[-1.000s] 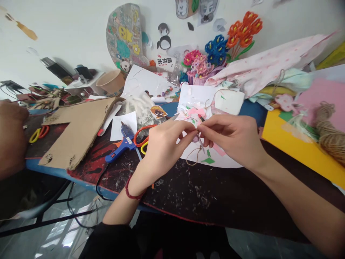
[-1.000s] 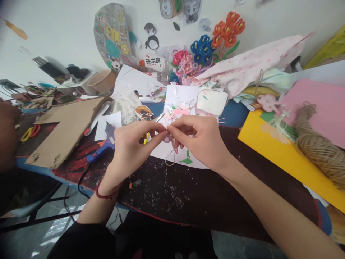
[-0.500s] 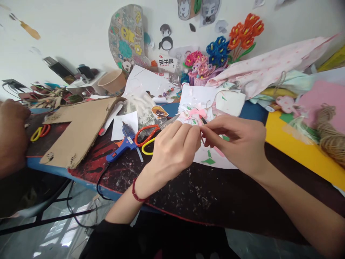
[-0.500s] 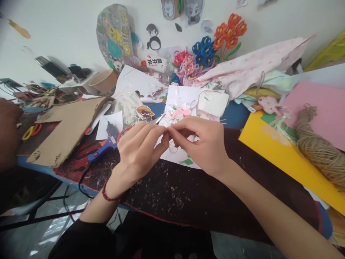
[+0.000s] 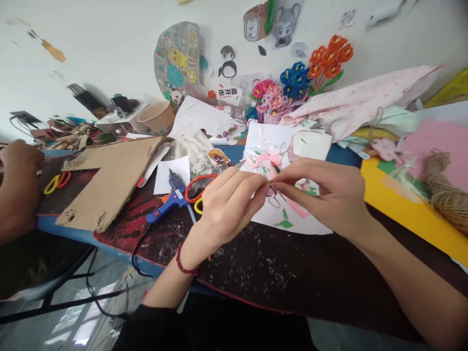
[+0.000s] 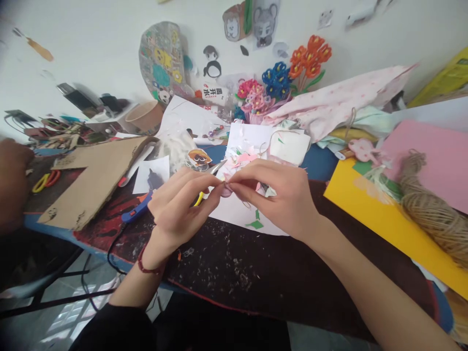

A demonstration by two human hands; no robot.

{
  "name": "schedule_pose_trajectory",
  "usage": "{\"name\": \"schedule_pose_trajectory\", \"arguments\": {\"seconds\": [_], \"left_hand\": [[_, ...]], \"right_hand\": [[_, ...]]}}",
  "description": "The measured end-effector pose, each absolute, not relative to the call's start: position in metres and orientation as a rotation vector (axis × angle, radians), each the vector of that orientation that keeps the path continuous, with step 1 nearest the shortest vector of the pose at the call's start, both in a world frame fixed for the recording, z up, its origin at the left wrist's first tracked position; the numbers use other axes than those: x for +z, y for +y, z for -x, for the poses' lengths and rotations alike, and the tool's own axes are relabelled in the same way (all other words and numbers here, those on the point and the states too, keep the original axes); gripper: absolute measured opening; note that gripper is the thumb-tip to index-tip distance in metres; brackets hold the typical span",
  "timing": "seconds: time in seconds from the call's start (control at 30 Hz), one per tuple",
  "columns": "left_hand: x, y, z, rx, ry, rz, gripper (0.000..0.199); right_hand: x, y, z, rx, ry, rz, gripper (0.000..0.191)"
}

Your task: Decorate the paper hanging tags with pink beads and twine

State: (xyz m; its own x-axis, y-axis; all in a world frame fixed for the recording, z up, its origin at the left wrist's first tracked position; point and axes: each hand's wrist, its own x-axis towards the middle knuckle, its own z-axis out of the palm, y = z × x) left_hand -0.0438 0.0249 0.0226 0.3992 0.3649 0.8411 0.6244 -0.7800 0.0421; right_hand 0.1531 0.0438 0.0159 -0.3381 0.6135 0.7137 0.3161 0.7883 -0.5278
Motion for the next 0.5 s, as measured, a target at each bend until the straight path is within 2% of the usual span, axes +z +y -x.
{"name": "schedule_pose_trajectory", "arguments": {"seconds": [0.3,0.5], "left_hand": [[0.019,0.02,0.046,-1.186,-0.666,2.281,0.014],[0.023,0.004,0.051,-0.967,-0.589,2.169,0.013]], "right_hand": [[0.02,0.034,-0.149,0.198,-1.958,0.614,0.016],[0.022,0.032,-0.15,0.306,-1.931,0.567,0.017]]}}
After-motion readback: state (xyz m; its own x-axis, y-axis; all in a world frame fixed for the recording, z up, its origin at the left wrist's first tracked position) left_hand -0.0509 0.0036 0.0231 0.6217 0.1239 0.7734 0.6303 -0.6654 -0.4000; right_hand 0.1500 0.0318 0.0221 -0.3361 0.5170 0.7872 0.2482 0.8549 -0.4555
